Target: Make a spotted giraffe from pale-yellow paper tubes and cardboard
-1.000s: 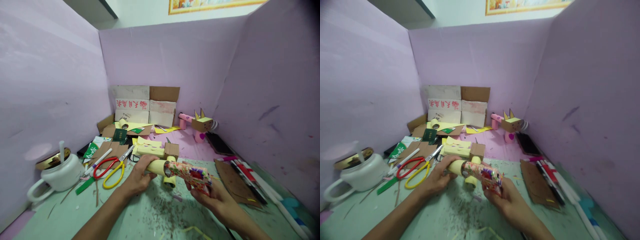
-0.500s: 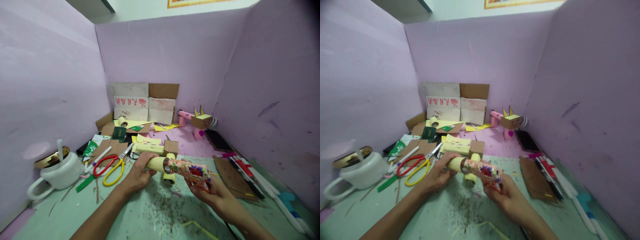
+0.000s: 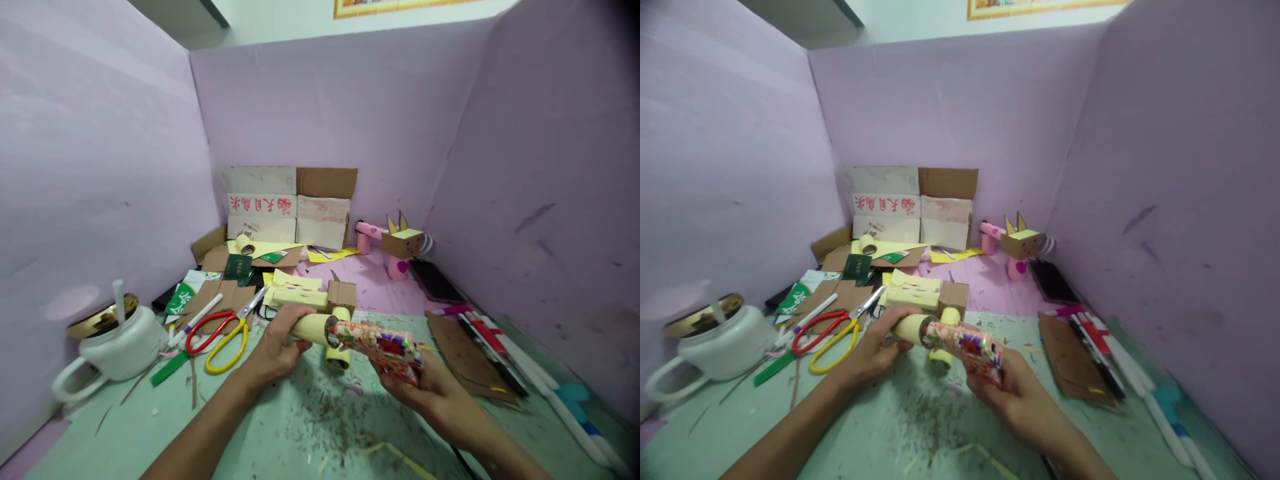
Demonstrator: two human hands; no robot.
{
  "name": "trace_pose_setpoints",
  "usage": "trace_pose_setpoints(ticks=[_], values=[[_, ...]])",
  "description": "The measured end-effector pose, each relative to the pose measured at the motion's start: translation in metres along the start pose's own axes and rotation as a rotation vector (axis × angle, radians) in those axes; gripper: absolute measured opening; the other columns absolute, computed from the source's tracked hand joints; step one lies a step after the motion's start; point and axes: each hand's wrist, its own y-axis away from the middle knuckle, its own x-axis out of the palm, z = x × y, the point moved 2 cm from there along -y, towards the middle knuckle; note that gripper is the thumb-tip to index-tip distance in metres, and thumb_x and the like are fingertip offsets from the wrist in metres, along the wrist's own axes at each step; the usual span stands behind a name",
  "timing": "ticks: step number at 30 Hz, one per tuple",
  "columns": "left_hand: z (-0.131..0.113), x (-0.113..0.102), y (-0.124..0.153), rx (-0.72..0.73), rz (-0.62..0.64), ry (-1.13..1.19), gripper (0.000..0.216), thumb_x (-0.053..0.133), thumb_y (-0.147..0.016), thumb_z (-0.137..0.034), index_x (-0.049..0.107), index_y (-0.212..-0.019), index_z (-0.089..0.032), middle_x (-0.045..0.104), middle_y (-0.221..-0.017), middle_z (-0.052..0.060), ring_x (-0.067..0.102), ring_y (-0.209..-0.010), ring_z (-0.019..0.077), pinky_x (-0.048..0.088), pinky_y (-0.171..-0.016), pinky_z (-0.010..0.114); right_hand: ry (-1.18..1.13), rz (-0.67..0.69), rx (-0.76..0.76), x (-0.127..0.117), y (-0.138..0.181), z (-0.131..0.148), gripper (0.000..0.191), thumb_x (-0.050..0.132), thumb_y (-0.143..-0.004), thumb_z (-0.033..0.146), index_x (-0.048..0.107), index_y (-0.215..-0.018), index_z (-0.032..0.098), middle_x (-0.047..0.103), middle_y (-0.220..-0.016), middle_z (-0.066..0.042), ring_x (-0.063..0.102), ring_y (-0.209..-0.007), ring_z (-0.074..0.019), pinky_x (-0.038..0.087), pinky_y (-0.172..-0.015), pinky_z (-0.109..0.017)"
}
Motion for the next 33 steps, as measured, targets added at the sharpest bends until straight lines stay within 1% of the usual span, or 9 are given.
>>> trace_pose_setpoints(ticks=[3, 11, 18, 22, 28, 33], values=[[0.0013, 0.0012, 0.0005, 0.008, -0.003, -0.002, 0.043, 0.055, -0.071, -0.008, 0.056, -0.113, -0.017, 0.06, -0.117, 0.011, 0.053, -0.112, 0.0251, 0.04, -0.098, 0.039, 0.006, -0.022, -0.001, -0.0013, -0.0011, -0.0019, 0.02, 0.059, -0.077, 0.039, 0.059, -0.076, 0.019, 0.051, -0.068, -0.001, 0.05, -0.071, -0.0206, 0.041, -0.061, -0.029], [0.0069, 0.0029, 0.0012, 0.028, 0.01, 0.008, 0.045, 0.056, -0.072, -0.008, 0.055, -0.116, -0.017, 0.058, -0.12, 0.011, 0.052, -0.115, 0.0249, 0.038, -0.101, 0.039, -0.023, -0.055, 0.006, -0.0026, -0.0014, -0.0043, 0.027, 0.062, -0.077, 0.041, 0.062, -0.088, 0.017, 0.049, -0.07, 0.001, 0.042, -0.063, -0.0157, 0.037, -0.057, -0.027], [0.0035, 0.0015, 0.0007, 0.01, 0.009, 0.003, 0.044, 0.055, -0.071, -0.008, 0.056, -0.114, -0.016, 0.059, -0.118, 0.012, 0.052, -0.113, 0.0262, 0.04, -0.099, 0.041, -0.05, -0.083, 0.03, -0.0036, -0.0044, -0.0039, 0.025, 0.063, -0.073, 0.043, 0.055, -0.074, 0.019, 0.044, -0.065, 0.002, 0.039, -0.061, -0.0154, 0.035, -0.055, -0.027], [0.0013, 0.0005, 0.0002, 0.0, 0.006, -0.003, 0.042, 0.055, -0.073, -0.011, 0.057, -0.114, -0.017, 0.059, -0.12, 0.012, 0.053, -0.113, 0.027, 0.04, -0.098, 0.042, -0.041, -0.101, 0.035, -0.0049, -0.005, -0.003, 0.026, 0.063, -0.071, 0.042, 0.054, -0.075, 0.018, 0.044, -0.065, 0.002, 0.038, -0.06, -0.0143, 0.034, -0.054, -0.027], [0.0031, -0.0006, 0.0007, 0.007, -0.011, -0.002, 0.043, 0.055, -0.073, -0.012, 0.056, -0.116, -0.017, 0.059, -0.122, 0.012, 0.052, -0.115, 0.0271, 0.039, -0.101, 0.042, -0.014, -0.112, 0.019, -0.0077, -0.0057, -0.0064, 0.026, 0.062, -0.073, 0.043, 0.055, -0.074, 0.018, 0.046, -0.065, 0.002, 0.04, -0.06, -0.0147, 0.035, -0.055, -0.027], [0.0061, -0.0002, 0.0003, -0.006, -0.026, 0.007, 0.043, 0.056, -0.074, -0.015, 0.056, -0.117, -0.016, 0.059, -0.122, 0.013, 0.053, -0.115, 0.0271, 0.04, -0.1, 0.041, 0.014, -0.133, 0.007, -0.0092, -0.0054, -0.0039, 0.025, 0.064, -0.071, 0.042, 0.057, -0.072, 0.018, 0.047, -0.062, 0.002, 0.042, -0.057, -0.0146, 0.035, -0.053, -0.027]])
